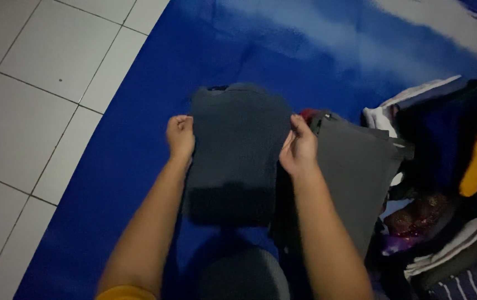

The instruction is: Folding and stacking several items of clothing including t-shirts and towels on a bed.

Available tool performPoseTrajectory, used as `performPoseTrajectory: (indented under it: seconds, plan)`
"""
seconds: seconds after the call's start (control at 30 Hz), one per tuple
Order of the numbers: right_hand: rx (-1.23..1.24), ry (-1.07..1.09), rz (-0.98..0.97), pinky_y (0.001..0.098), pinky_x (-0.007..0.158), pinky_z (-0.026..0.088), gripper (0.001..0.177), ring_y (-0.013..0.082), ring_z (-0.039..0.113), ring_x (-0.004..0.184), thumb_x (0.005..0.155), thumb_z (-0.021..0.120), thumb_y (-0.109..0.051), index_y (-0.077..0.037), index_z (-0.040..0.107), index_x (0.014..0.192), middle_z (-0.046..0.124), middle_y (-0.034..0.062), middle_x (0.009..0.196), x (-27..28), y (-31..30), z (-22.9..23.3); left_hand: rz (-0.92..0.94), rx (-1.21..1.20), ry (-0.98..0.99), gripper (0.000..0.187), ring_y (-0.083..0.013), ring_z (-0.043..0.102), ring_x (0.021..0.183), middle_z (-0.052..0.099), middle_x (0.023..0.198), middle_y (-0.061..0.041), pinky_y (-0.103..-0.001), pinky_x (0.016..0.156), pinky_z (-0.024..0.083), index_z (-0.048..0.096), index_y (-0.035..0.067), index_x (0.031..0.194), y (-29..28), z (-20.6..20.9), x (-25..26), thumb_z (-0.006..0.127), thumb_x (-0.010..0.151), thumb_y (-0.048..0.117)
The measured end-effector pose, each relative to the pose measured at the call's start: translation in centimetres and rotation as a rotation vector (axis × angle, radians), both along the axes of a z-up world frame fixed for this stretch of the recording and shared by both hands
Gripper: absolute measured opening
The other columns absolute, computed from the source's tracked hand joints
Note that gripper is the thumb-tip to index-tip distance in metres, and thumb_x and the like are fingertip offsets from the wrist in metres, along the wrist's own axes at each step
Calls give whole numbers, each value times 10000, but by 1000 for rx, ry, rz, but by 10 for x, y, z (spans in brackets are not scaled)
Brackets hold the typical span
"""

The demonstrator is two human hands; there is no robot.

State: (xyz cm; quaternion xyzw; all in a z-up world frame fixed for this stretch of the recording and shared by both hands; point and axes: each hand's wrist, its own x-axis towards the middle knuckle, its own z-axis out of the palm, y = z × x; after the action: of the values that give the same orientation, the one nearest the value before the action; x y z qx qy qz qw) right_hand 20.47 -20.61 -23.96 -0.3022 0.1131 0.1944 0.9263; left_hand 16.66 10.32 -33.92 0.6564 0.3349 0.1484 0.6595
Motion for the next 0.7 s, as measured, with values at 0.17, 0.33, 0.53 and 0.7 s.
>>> performPoseTrajectory:
  seconds: [0.17,0.33,0.53,0.7]
  plan:
    - [-333,183,-8,439,1086,455,430,308,580,1289,1014,556,-215,-26,550,1399,601,148,1427,-4,19,10,-79,25,-28,258,-126,667,882,721,974,-19,-271,794,530,653,64,1155,3,-8,3,721,971,232]
    - [-551,37,24,432,1087,463,618,314,542,1346,956,597,-142,-38,402,1533,516,146,1530,-3,23,16,-140,150,5,375,-206,610,855,695,1018,-167,-311,745,503,697,-14,1257,1,-8,6,766,974,223]
    - [-1076,-109,-73,467,1051,500,728,359,553,1247,890,674,-113,-75,333,1532,513,165,1433,-48,24,-19,-225,789,175,776,-451,407,1328,405,1456,-270,-576,1085,352,420,9,1479,-45,75,-44,798,878,322]
    - [-1563,-358,156,536,1070,412,758,444,500,1268,905,734,-204,-7,310,1502,457,298,1406,-127,31,-15,-698,1031,303,738,-477,195,1478,232,1607,-278,-687,1133,184,378,34,1509,-93,115,-97,657,926,391]
